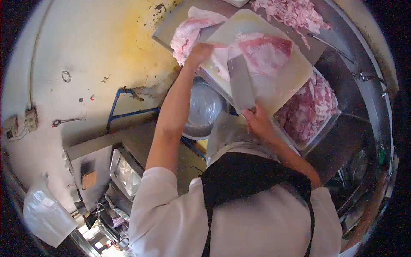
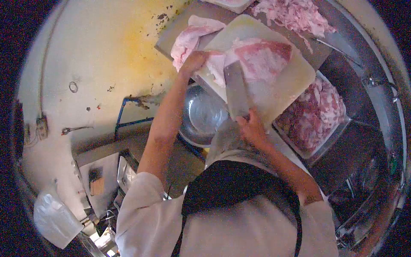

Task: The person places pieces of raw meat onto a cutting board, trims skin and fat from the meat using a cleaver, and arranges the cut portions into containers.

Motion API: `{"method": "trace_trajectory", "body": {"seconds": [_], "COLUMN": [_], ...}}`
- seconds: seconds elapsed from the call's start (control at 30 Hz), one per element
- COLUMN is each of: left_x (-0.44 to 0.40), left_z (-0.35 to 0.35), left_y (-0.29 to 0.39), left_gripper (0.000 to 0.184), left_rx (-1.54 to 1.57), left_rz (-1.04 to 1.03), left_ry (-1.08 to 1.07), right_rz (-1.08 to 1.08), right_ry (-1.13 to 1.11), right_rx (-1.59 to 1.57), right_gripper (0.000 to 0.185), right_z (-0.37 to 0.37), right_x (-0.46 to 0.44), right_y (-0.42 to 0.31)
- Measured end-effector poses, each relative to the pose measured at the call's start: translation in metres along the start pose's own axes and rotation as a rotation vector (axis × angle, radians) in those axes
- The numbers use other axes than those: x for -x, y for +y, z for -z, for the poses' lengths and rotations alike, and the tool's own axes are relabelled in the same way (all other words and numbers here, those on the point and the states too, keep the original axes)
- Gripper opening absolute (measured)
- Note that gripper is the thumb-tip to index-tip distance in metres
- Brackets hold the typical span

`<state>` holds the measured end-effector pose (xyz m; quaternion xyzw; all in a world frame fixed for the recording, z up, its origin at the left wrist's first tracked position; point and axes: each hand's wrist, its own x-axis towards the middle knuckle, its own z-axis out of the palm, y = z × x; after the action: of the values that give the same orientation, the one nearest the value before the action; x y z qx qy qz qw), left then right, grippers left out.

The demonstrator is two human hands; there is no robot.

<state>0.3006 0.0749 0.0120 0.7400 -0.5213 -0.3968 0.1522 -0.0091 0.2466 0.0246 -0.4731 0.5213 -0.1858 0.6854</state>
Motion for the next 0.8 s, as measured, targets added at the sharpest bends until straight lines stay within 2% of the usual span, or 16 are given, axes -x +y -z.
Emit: {"method": "trace_trajectory", "body": {"seconds": [0.03, 0.07, 0.17, 0.27, 0.33, 0.37, 0.43, 0.53, 0.63, 0.73, 0.8], "left_x": [-0.004, -0.006, -0.008, 0.009, 0.012, 0.012, 0.008, 0.013, 0.045, 0.056, 0.053], "left_z": [0.002, 0.001, -0.023, -0.035, -0.033, -0.033, -0.034, -0.018, -0.017, -0.042, -0.05], "left_y": [-0.006, -0.009, 0.007, 0.018, 0.015, 0.012, 0.002, -0.009, 0.001, 0.003, -0.002], "left_gripper": [0.034, 0.034, 0.035, 0.045, 0.045, 0.045, 0.036, 0.03, 0.029, 0.029, 0.03], "left_rx": [-0.175, -0.35, -0.465, -0.615, -0.548, -0.513, -0.456, -0.467, -0.355, -0.307, -0.293], "left_rz": [-0.027, -0.058, -0.551, -0.366, -0.372, -0.375, -0.427, -0.474, -0.455, -0.499, -0.552], "left_ry": [0.045, 0.091, 0.382, 0.152, 0.126, 0.108, 0.195, 0.298, 0.29, 0.204, 0.201], "right_rz": [-0.154, -0.21, 0.021, 0.124, 0.273, 0.259, 0.231, 0.585, 0.275, 0.132, 0.267], "right_ry": [-0.089, -0.12, 0.037, 0.074, 0.097, 0.107, 0.12, 0.248, 0.065, 0.01, 0.031], "right_rx": [0.017, 0.022, 0.092, 0.041, 0.083, 0.07, 0.049, 0.48, 0.549, 0.81, 0.659], "right_gripper": [0.028, 0.028, 0.027, 0.029, 0.032, 0.032, 0.034, 0.035, 0.04, 0.048, 0.051], "right_z": [0.022, 0.037, 0.038, 0.026, 0.019, 0.015, 0.006, -0.001, 0.016, 0.004, -0.009], "right_x": [0.01, 0.015, 0.008, -0.044, -0.095, -0.106, -0.118, -0.082, -0.03, -0.045, -0.067], "right_y": [-0.021, -0.037, -0.054, -0.055, -0.048, -0.055, -0.067, -0.013, -0.03, -0.054, -0.069]}}
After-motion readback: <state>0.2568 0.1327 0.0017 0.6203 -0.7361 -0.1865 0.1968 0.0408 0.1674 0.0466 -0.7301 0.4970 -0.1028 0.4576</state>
